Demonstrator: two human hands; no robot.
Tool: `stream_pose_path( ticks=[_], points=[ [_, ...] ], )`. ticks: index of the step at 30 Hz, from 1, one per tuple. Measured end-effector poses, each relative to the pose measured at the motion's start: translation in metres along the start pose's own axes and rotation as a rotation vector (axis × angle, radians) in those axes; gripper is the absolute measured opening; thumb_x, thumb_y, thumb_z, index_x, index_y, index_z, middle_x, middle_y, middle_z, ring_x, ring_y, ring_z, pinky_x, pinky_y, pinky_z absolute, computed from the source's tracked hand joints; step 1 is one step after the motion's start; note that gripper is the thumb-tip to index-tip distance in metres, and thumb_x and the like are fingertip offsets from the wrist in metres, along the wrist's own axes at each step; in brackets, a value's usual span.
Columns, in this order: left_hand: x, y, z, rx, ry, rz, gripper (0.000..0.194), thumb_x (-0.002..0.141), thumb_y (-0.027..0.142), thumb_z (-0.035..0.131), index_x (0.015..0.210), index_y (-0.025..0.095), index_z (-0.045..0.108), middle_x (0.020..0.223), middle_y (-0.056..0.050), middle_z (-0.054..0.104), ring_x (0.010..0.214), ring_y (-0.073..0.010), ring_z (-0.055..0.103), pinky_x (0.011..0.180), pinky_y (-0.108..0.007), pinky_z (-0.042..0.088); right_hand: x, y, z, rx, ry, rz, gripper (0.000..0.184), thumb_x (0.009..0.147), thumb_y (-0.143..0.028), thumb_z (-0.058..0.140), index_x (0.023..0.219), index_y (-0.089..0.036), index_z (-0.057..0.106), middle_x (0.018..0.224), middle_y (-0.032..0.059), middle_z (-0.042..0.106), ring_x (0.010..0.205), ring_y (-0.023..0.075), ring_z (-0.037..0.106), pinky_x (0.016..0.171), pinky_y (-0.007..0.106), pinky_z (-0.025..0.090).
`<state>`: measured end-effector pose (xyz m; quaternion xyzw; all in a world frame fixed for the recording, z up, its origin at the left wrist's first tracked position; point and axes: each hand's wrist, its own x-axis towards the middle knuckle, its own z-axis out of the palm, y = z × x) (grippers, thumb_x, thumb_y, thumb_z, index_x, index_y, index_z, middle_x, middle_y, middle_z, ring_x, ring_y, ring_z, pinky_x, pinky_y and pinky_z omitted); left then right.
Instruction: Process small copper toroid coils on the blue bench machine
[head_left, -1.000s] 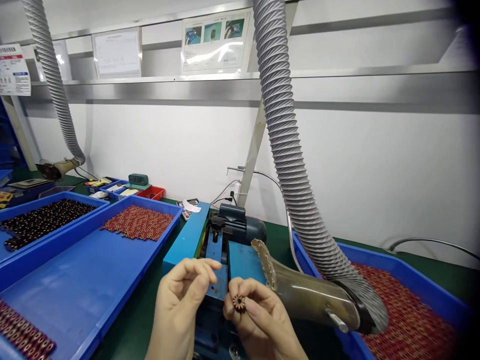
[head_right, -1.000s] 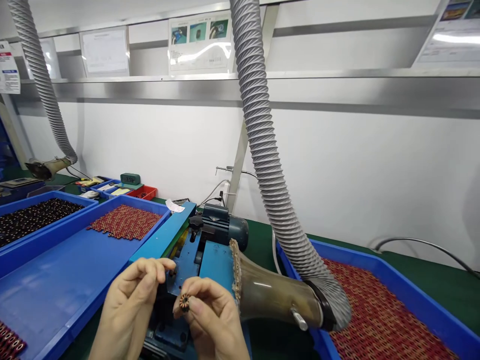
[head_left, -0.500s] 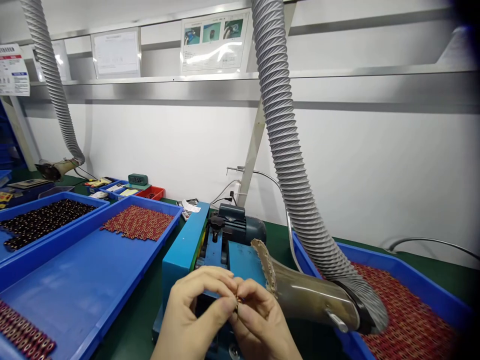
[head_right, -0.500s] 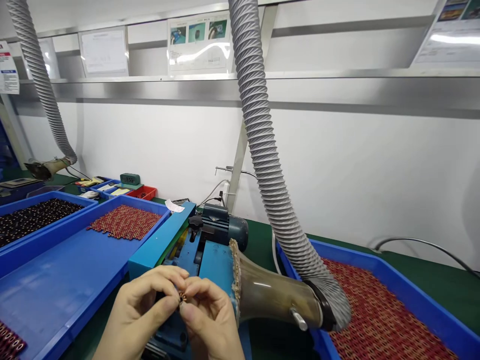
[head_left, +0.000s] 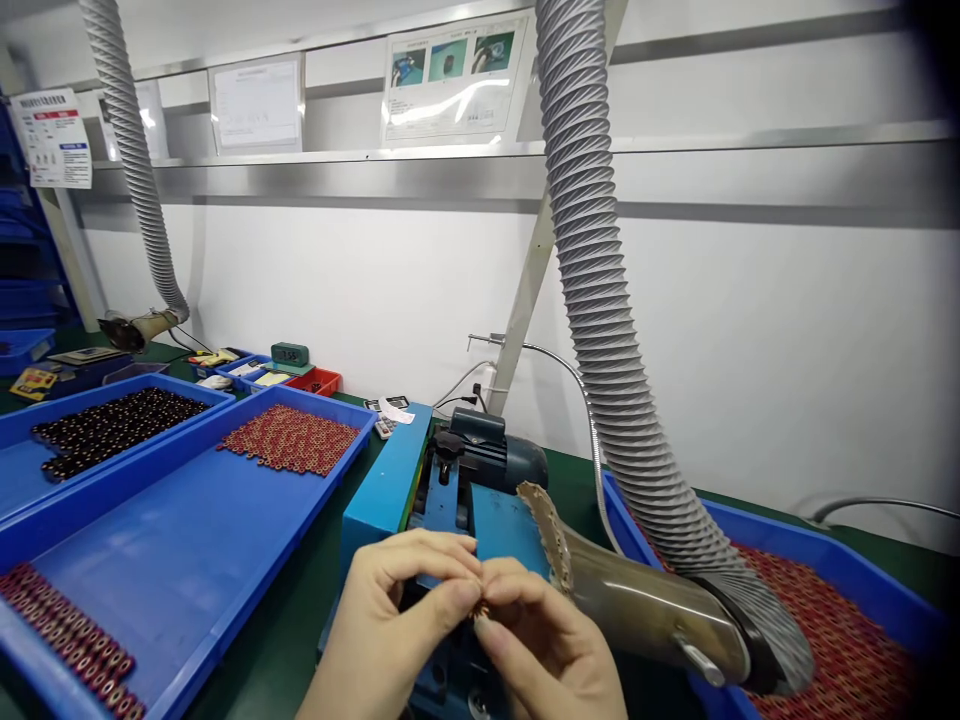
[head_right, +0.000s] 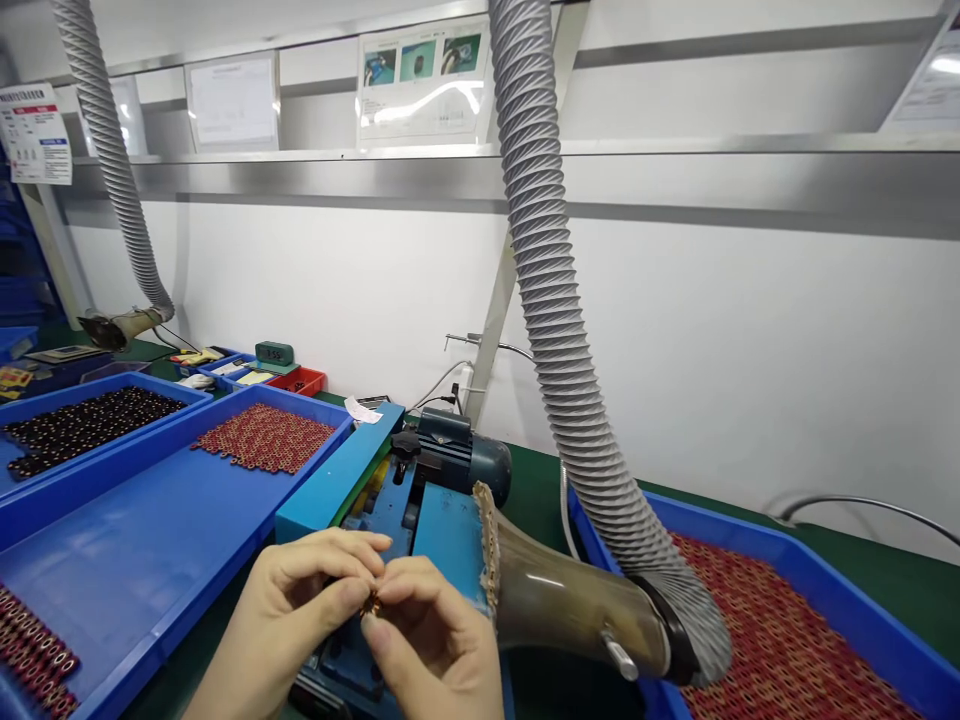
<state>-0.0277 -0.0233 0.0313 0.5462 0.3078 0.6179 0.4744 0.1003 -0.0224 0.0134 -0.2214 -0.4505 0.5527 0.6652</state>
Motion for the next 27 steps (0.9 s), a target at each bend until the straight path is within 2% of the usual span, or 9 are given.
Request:
stream_pose_path(
  ticks=[4,7,10,12,14,17,22,25,27],
  points=[
    [0.000,-0.005,-0.002,-0.076,0.108,0.055,0.016,0.085,0.027,0.069,0.069,0.023,0.073,0.076,0.000,0.071,0.096,-0.0171,0.066,0.087,-0.021,0.050,0.002,0.001,-0.003,-0.052,-0.123,-0.062,0.007,0.073,-0.024,0.085,0.075,-0.023,0.077,0.074,0.0019,0.068,0.071,0.0130,0.063,0.070,0.017,0.053],
    [-0.002,-0.005,-0.009,-0.084,0.205,0.142,0.015,0.087,0.027,0.067,0.073,0.025,0.072,0.079,0.003,0.070,0.094,-0.0132,0.066,0.087,-0.016,0.049,0.002,-0.007,0.000,0.080,-0.041,0.043,0.015,0.066,-0.024,0.090,0.069,-0.018,0.076,0.071,0.0005,0.067,0.063,0.0104,0.065,0.064,0.014,0.053],
    [-0.004,0.000,-0.011,-0.001,0.094,0.148,0.006,0.082,0.023,0.072,0.082,0.028,0.075,0.089,0.002,0.073,0.099,-0.0149,0.066,0.091,-0.019,0.048,0.001,-0.014,0.003,0.298,0.039,0.231,0.021,0.060,-0.022,0.093,0.070,-0.015,0.076,0.072,-0.0007,0.068,0.060,0.0094,0.067,0.060,0.013,0.055],
    [-0.005,0.003,-0.008,0.072,-0.028,0.104,0.022,0.074,0.014,0.077,0.090,0.030,0.076,0.101,0.001,0.073,0.105,-0.0168,0.065,0.095,-0.021,0.046,0.002,-0.015,0.003,0.418,0.049,0.328,0.021,0.061,-0.020,0.093,0.075,-0.015,0.078,0.074,0.0006,0.072,0.062,0.0099,0.069,0.061,0.014,0.057],
    [-0.006,0.005,-0.001,0.122,-0.096,0.078,0.035,0.071,0.005,0.073,0.094,0.031,0.076,0.106,0.002,0.072,0.107,-0.0162,0.064,0.094,-0.020,0.046,0.003,-0.013,0.000,0.512,0.019,0.378,0.020,0.065,-0.019,0.091,0.080,-0.015,0.079,0.076,0.0030,0.076,0.068,0.0115,0.072,0.066,0.016,0.058],
    [-0.004,0.004,0.009,0.141,-0.088,0.122,0.038,0.074,-0.001,0.061,0.089,0.031,0.075,0.102,0.003,0.071,0.101,-0.0131,0.065,0.088,-0.017,0.047,0.004,-0.005,-0.004,0.608,-0.053,0.400,0.016,0.070,-0.017,0.089,0.083,-0.015,0.079,0.078,0.0041,0.078,0.075,0.0114,0.073,0.072,0.015,0.058],
    [-0.001,-0.002,0.010,0.115,-0.013,0.196,0.030,0.073,0.001,0.069,0.079,0.028,0.077,0.089,0.003,0.072,0.088,-0.0114,0.066,0.080,-0.016,0.049,0.003,0.002,-0.005,0.587,-0.047,0.421,0.019,0.065,-0.017,0.091,0.080,-0.017,0.079,0.080,0.0041,0.078,0.074,0.0120,0.072,0.072,0.016,0.057],
    [0.000,-0.001,0.005,0.128,-0.065,0.220,0.032,0.071,0.001,0.072,0.083,0.029,0.077,0.091,0.003,0.073,0.089,-0.0118,0.066,0.082,-0.016,0.049,0.002,0.001,-0.006,0.569,-0.027,0.435,0.019,0.065,-0.019,0.092,0.080,-0.017,0.079,0.078,0.0042,0.078,0.073,0.0129,0.072,0.072,0.018,0.057],
    [0.000,-0.001,0.004,0.155,-0.127,0.224,0.043,0.065,-0.003,0.076,0.091,0.031,0.075,0.097,0.004,0.073,0.094,-0.0126,0.066,0.086,-0.016,0.049,0.002,0.002,-0.006,0.579,-0.014,0.449,0.019,0.065,-0.019,0.091,0.080,-0.018,0.079,0.078,0.0036,0.078,0.075,0.0135,0.072,0.074,0.020,0.058]
  ],
)
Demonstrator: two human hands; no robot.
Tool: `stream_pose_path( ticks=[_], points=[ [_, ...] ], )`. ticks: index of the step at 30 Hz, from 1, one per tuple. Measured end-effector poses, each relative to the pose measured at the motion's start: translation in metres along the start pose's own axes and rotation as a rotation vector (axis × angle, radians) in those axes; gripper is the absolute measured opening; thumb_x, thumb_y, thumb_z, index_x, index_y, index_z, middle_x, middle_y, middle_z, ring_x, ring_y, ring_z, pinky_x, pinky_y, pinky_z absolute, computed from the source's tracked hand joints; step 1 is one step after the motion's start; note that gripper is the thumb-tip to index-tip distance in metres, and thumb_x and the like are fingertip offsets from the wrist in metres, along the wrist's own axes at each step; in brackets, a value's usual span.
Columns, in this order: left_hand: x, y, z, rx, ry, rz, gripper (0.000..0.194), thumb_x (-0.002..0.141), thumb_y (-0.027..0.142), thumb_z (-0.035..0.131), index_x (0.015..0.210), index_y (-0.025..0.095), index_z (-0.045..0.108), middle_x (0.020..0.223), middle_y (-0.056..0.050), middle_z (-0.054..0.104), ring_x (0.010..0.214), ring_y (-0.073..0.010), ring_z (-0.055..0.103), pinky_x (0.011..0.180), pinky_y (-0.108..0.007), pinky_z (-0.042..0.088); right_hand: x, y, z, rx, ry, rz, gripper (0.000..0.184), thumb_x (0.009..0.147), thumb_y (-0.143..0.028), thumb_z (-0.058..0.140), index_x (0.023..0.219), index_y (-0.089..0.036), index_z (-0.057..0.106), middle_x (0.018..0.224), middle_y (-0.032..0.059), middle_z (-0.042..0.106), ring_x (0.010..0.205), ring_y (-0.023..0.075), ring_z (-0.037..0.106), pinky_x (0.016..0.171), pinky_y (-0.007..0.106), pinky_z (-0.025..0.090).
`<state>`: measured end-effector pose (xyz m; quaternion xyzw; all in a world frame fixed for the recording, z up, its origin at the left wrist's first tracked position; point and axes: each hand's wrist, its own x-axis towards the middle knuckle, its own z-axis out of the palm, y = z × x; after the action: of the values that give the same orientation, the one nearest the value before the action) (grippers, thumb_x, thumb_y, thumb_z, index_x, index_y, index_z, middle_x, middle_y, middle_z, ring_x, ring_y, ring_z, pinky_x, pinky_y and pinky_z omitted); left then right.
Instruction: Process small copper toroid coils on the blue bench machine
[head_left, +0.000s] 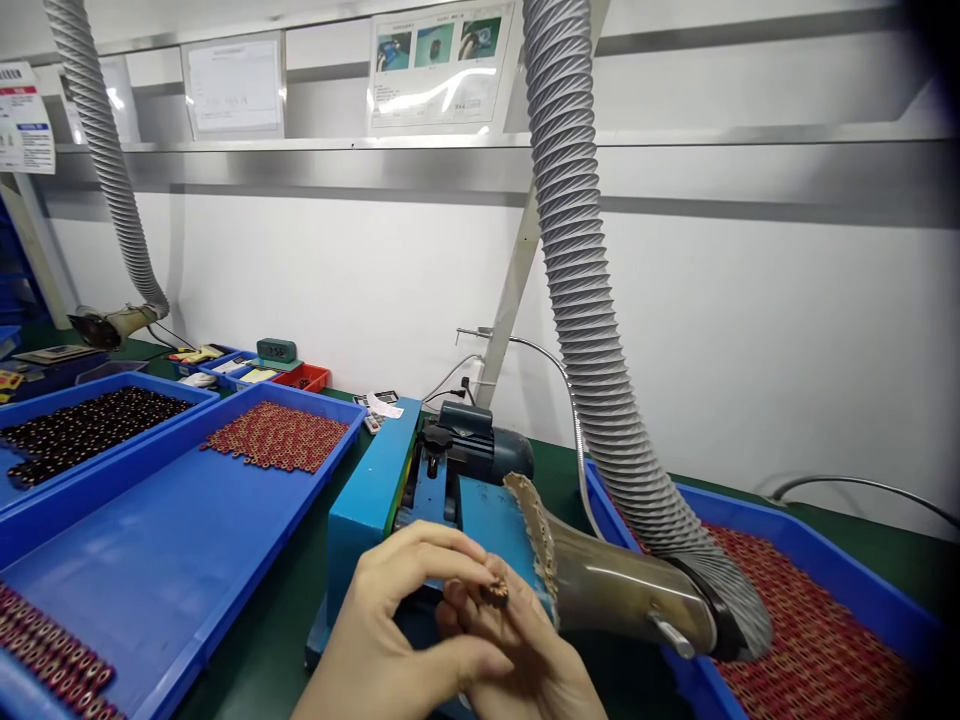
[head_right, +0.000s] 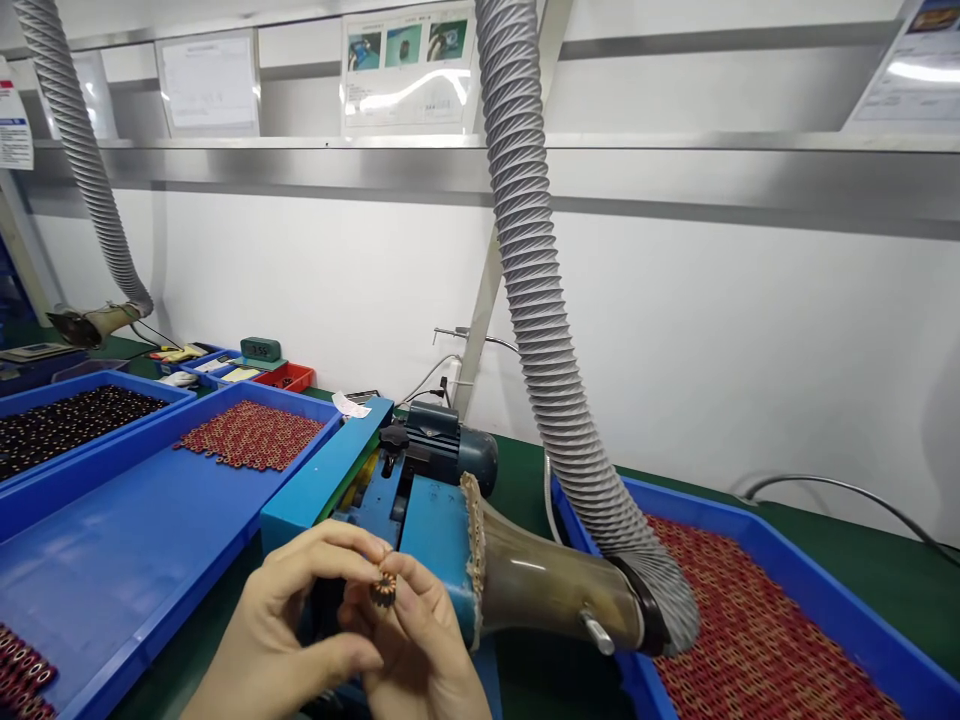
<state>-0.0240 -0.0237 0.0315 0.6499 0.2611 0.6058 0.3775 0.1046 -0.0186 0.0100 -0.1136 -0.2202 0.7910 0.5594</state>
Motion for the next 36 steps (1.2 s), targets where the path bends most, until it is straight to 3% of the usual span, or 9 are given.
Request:
stream_pose_path(
  ticks=[7,14,19,22,24,27,30,33,36],
  points=[
    [0.000,-0.001,0.002,0.013,0.037,0.101,0.048,0.072,-0.011,0.061,0.090,0.031,0.074,0.094,0.006,0.072,0.088,-0.0099,0.067,0.082,-0.015,0.050,-0.001,0.002,0.007,0.077,-0.004,0.039,0.024,0.059,-0.018,0.094,0.077,-0.016,0.078,0.076,0.0001,0.077,0.074,0.0090,0.072,0.072,0.012,0.056],
    [0.000,-0.006,0.003,-0.219,0.159,-0.047,0.013,0.082,0.014,0.070,0.074,0.024,0.074,0.080,0.001,0.074,0.082,-0.0142,0.067,0.080,-0.022,0.051,-0.004,0.006,0.016,-0.029,0.045,-0.003,0.025,0.058,-0.020,0.095,0.075,-0.015,0.078,0.073,0.0019,0.076,0.072,0.0107,0.071,0.073,0.017,0.057],
    [-0.002,-0.007,0.000,-0.298,0.296,-0.118,0.014,0.079,0.027,0.076,0.066,0.022,0.072,0.068,0.004,0.072,0.070,-0.0087,0.065,0.097,-0.018,0.041,-0.002,0.003,0.013,-0.181,-0.003,-0.018,0.020,0.062,-0.022,0.093,0.072,-0.014,0.077,0.068,0.0036,0.073,0.066,0.0125,0.069,0.068,0.018,0.056],
    [-0.003,-0.005,-0.006,-0.366,0.397,-0.129,0.012,0.077,0.032,0.077,0.069,0.024,0.074,0.071,0.004,0.074,0.077,-0.0101,0.069,0.091,-0.017,0.048,-0.002,0.000,0.013,-0.208,-0.025,-0.037,0.021,0.063,-0.022,0.092,0.071,-0.012,0.075,0.068,0.0024,0.070,0.062,0.0117,0.067,0.062,0.018,0.055],
    [-0.004,-0.002,-0.008,-0.328,0.380,-0.176,0.010,0.076,0.034,0.078,0.079,0.025,0.077,0.083,0.000,0.077,0.087,-0.0151,0.071,0.087,-0.020,0.052,-0.001,-0.001,0.013,-0.210,-0.031,-0.060,0.021,0.063,-0.021,0.092,0.070,-0.013,0.073,0.068,0.0014,0.069,0.060,0.0115,0.067,0.060,0.018,0.055],
    [-0.003,0.001,-0.006,-0.178,0.215,-0.218,0.018,0.073,0.031,0.079,0.089,0.023,0.079,0.098,-0.006,0.077,0.103,-0.0232,0.067,0.093,-0.028,0.051,0.000,0.000,0.012,-0.200,-0.018,-0.091,0.022,0.064,-0.018,0.091,0.069,-0.015,0.071,0.068,0.0004,0.068,0.060,0.0094,0.065,0.060,0.016,0.054],
    [-0.001,0.002,-0.002,-0.076,0.099,-0.212,0.008,0.080,0.022,0.071,0.080,0.024,0.079,0.088,-0.004,0.078,0.107,-0.0242,0.066,0.098,-0.033,0.048,0.001,0.003,0.010,-0.214,0.007,-0.122,0.022,0.064,-0.018,0.091,0.066,-0.017,0.068,0.068,0.0000,0.067,0.063,0.0086,0.062,0.063,0.015,0.051],
    [0.000,-0.001,0.000,-0.102,0.112,-0.212,0.015,0.083,0.021,0.069,0.072,0.023,0.078,0.075,-0.002,0.076,0.095,-0.0212,0.068,0.098,-0.032,0.047,0.000,0.005,0.009,-0.268,0.001,-0.152,0.022,0.062,-0.021,0.091,0.065,-0.018,0.069,0.066,0.0007,0.064,0.065,0.0118,0.060,0.065,0.019,0.051],
    [-0.002,-0.003,-0.002,-0.257,0.220,-0.192,0.016,0.084,0.028,0.071,0.070,0.024,0.076,0.073,0.001,0.075,0.089,-0.0164,0.068,0.094,-0.025,0.047,-0.001,0.005,0.012,-0.312,-0.005,-0.161,0.022,0.060,-0.022,0.091,0.063,-0.017,0.070,0.063,0.0012,0.063,0.061,0.0125,0.060,0.061,0.020,0.049]
  ],
)
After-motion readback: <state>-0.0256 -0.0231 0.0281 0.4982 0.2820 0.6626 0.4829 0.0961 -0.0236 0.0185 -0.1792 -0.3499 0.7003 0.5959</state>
